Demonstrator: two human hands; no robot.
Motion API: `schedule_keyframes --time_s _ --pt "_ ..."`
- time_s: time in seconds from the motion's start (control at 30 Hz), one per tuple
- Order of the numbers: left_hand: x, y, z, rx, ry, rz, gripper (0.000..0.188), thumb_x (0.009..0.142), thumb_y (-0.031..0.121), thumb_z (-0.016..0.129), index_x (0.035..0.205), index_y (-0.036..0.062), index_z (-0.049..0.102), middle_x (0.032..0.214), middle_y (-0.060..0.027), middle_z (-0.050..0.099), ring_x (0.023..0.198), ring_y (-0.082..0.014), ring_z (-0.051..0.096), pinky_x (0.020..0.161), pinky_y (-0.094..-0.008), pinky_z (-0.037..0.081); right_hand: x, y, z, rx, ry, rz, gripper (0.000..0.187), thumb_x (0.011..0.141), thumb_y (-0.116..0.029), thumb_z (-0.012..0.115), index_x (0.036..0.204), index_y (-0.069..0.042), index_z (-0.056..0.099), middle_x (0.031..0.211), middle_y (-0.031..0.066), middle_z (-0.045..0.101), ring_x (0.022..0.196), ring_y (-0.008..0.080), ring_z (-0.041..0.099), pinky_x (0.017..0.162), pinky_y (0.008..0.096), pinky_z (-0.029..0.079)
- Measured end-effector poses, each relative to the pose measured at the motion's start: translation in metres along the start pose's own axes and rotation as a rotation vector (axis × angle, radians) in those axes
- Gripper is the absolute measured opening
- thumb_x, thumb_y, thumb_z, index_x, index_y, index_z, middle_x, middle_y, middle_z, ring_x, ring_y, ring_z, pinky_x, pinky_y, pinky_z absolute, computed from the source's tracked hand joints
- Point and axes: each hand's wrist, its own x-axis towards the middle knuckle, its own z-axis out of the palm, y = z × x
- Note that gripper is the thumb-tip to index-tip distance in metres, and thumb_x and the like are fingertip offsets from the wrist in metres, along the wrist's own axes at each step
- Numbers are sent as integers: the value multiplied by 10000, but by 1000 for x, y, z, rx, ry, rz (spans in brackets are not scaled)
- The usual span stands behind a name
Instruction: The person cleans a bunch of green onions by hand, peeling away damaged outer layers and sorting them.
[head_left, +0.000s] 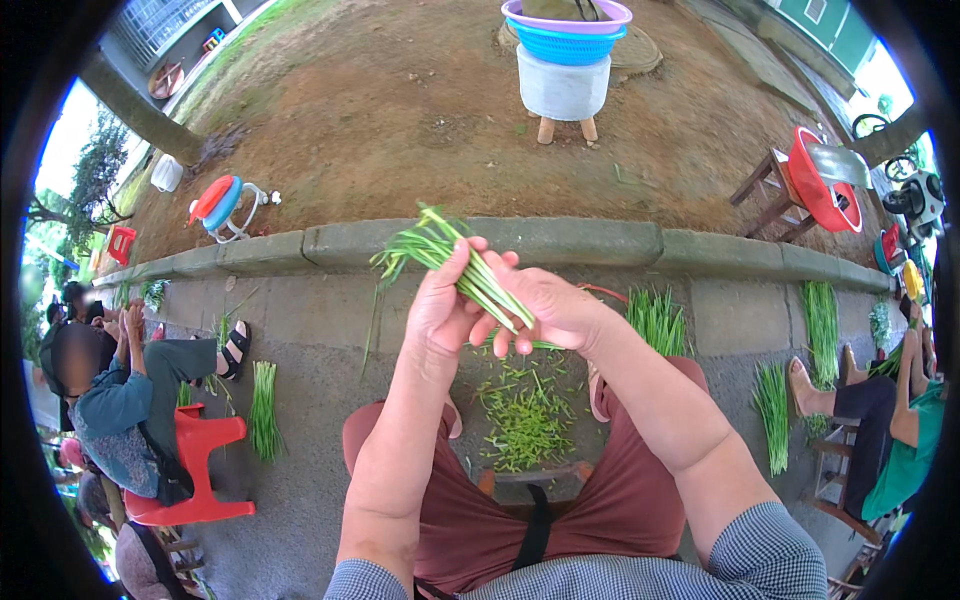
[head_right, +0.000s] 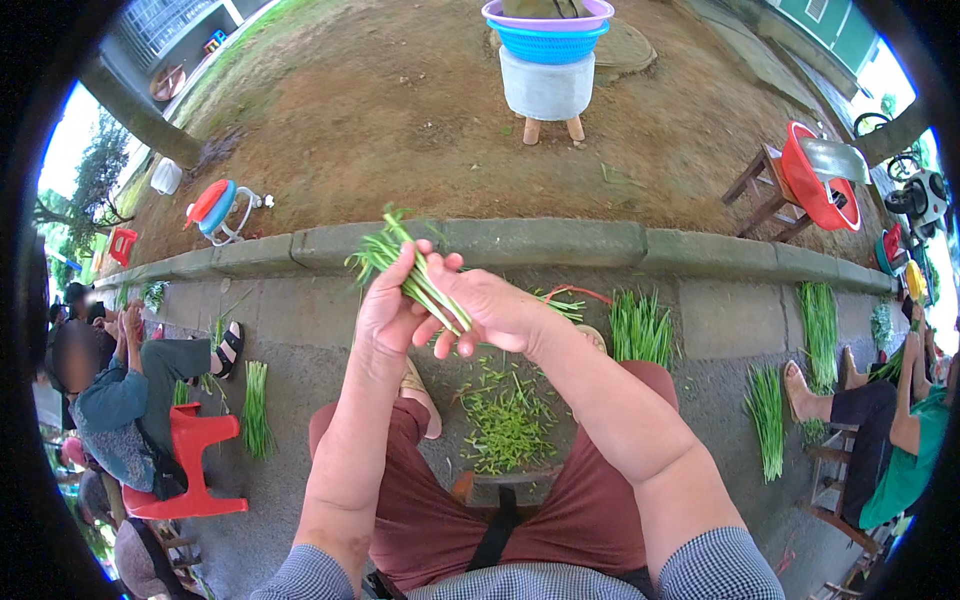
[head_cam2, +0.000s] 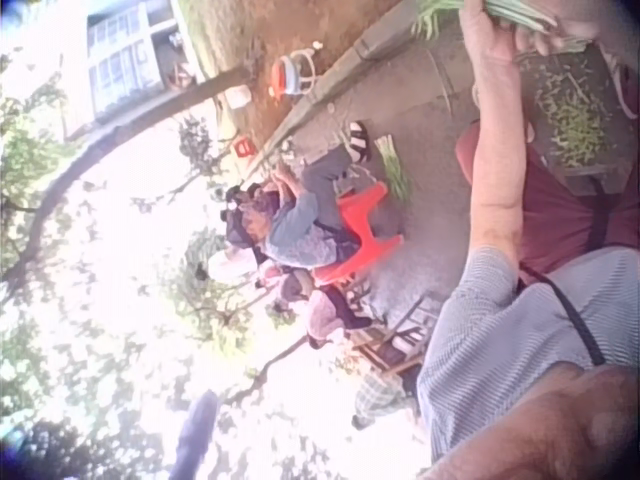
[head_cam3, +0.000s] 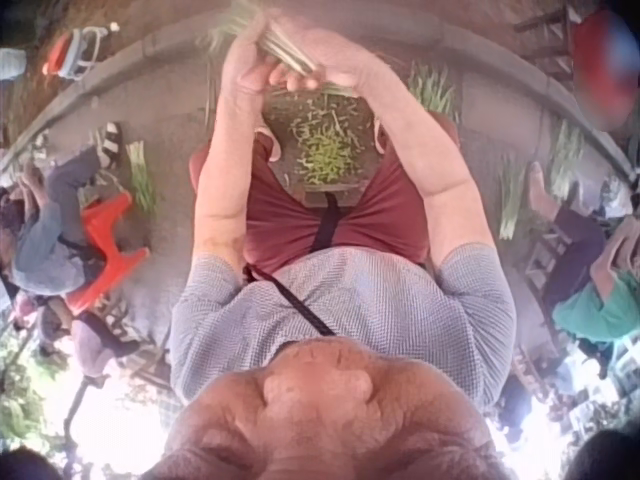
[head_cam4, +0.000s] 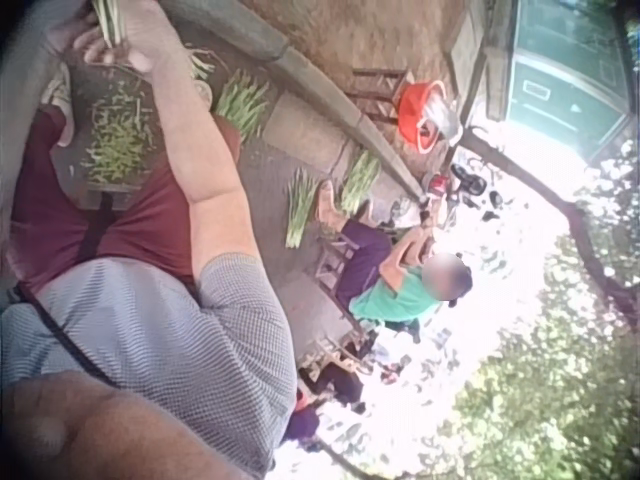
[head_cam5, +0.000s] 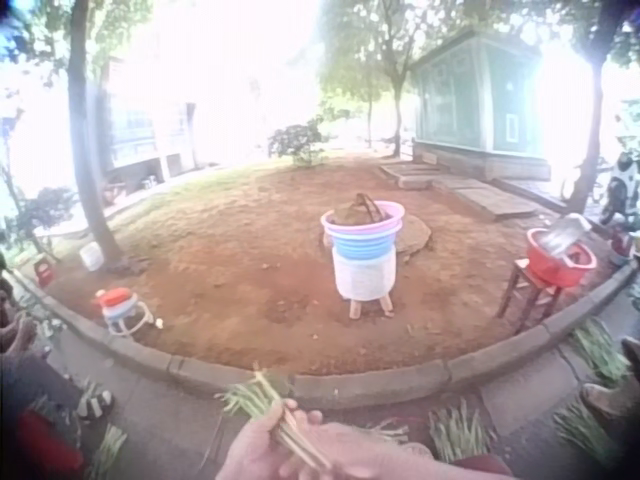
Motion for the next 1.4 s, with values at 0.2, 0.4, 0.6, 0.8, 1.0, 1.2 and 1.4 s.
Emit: schedule_keyframes --time_s 0.2,0.4,0.6,0.8,1.0,1.2,1.4 --pt "2 21 -12 -147 -148 216 185 964 236 527 1050 79 572 974 -74 634 1041 -261 599 972 -459 459 -2 4 -18 -65 86 -229 566 946 -527 460 1137 -5 565 1017 94 642 840 162 636 634 255 498" --pt "3 24 -15 -198 -24 268 199 945 161 559 1103 40 552 1071 -130 624 1110 -308 572 978 -463 465 5 7 -10 -126 257 -372 378 935 -318 588 1135 2 568 1005 61 640 840 122 613 631 241 485" --pt "2 20 -11 -164 8 309 225 955 149 539 1150 38 524 1114 -130 606 1151 -305 550 996 -456 448 10 13 -11 -181 295 -440 279 890 -218 640 1078 -16 597 930 34 647 794 91 602 612 227 465" --pt "2 5 -4 -159 -67 317 201 966 159 515 1137 52 518 1040 -93 607 1117 -274 553 998 -448 442 17 18 -10 16 371 -336 155 855 -172 664 925 -35 641 781 13 644 678 87 585 595 226 445" --pt "7 6 -4 -253 -12 379 153 975 159 494 1073 43 514 899 -64 565 932 -233 559 978 -442 450 19 23 -10 -194 441 -381 145 858 -150 650 915 -18 629 786 22 651 663 85 580 603 219 444" --pt "9 14 -9 -306 86 404 111 980 137 476 1026 40 507 863 -60 545 853 -218 547 952 -430 457 18 24 -1 -233 479 -436 185 906 -142 561 1028 -4 584 908 52 654 801 103 607 696 240 450" --pt "12 14 -16 -376 27 406 101 986 128 461 1012 39 500 811 -54 513 776 -202 526 873 -399 475 26 27 0 132 478 -567 429 995 -380 412 1169 -2 516 1164 91 574 1114 173 532 924 313 412"
